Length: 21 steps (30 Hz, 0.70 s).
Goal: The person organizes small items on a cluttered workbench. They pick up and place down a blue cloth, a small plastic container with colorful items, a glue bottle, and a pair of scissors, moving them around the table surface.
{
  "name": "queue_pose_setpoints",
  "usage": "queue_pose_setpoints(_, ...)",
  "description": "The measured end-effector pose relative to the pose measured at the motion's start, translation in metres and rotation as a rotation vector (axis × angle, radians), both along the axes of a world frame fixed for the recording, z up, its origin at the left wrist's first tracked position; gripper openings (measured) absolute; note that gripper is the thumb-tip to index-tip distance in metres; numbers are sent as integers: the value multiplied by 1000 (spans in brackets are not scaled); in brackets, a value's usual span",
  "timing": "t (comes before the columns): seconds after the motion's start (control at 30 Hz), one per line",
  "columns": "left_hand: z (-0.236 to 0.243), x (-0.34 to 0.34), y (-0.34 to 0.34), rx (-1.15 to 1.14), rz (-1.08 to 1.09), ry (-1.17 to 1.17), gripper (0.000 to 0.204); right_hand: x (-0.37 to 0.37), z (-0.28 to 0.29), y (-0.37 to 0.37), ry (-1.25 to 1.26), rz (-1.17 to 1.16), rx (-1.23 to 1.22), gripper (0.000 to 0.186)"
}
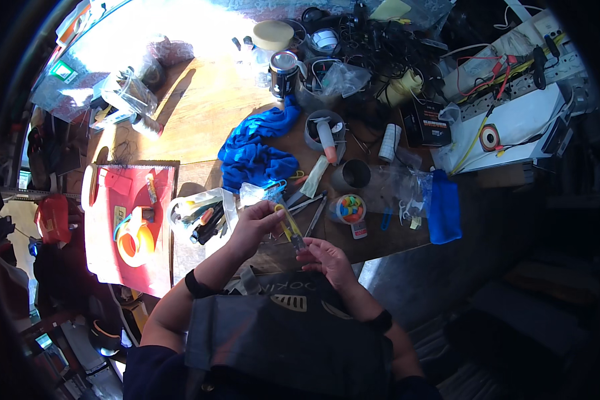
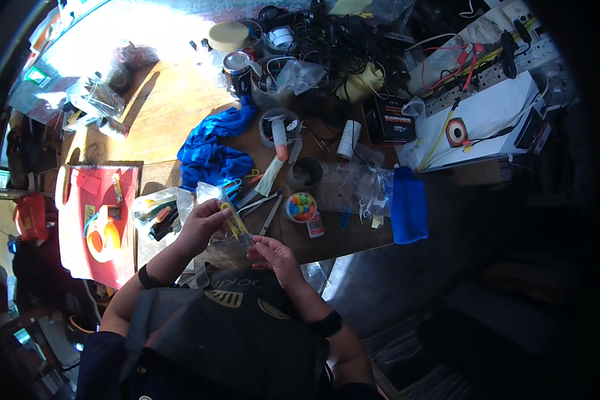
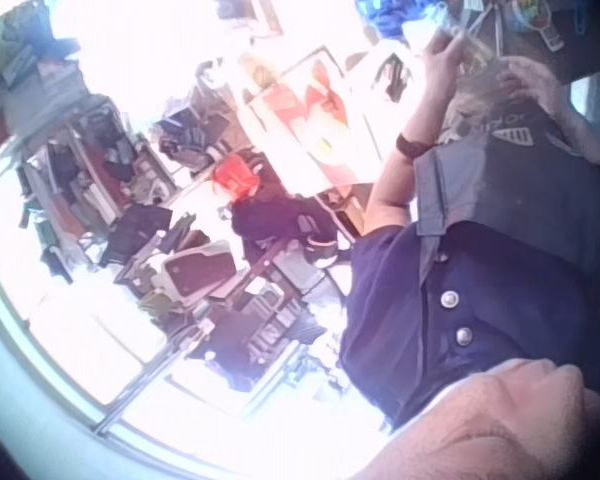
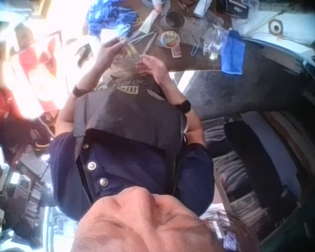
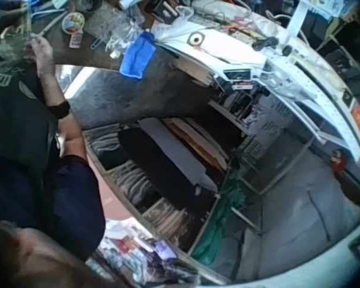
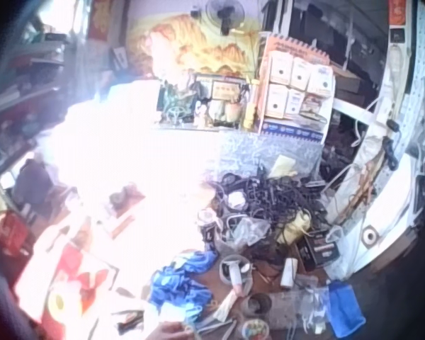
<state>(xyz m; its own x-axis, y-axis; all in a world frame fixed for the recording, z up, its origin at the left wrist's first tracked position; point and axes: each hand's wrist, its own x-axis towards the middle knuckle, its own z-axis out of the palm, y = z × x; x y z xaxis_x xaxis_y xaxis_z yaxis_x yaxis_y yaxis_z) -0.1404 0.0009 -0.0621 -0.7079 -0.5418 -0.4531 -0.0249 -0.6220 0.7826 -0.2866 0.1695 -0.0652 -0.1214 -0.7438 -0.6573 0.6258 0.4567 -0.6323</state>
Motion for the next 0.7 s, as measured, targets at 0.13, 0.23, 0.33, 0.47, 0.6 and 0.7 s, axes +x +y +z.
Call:
queue_pose_setpoints(0.13, 2, -4, 5, -8, 4, 11, 14, 8, 9, -11, 150, 124, -129, 25)
queue_pose_setpoints(0.23, 5, -3, 5, 2, -3, 23, 14, 7, 12, -12, 189, 143, -133, 21)
queue_pose_setpoints(0.33, 11, 2, 6, -1, 49, -9, 12, 6, 14, -9, 159, 128, -125, 19)
queue_pose_setpoints(0.47, 23, 6, -6, -123, -69, 18, 9, -4, 10, -2, 218, 110, -143, 17)
queue_pose_setpoints(0.6, 38, -6, -18, -168, 68, 28, 9, -34, -5, 9, 484, -362, -37, 16)
queue_pose_setpoints(0.7, 47, -23, -19, -214, 56, 10, 9, -58, -25, 8, 895, -268, -42, 52)
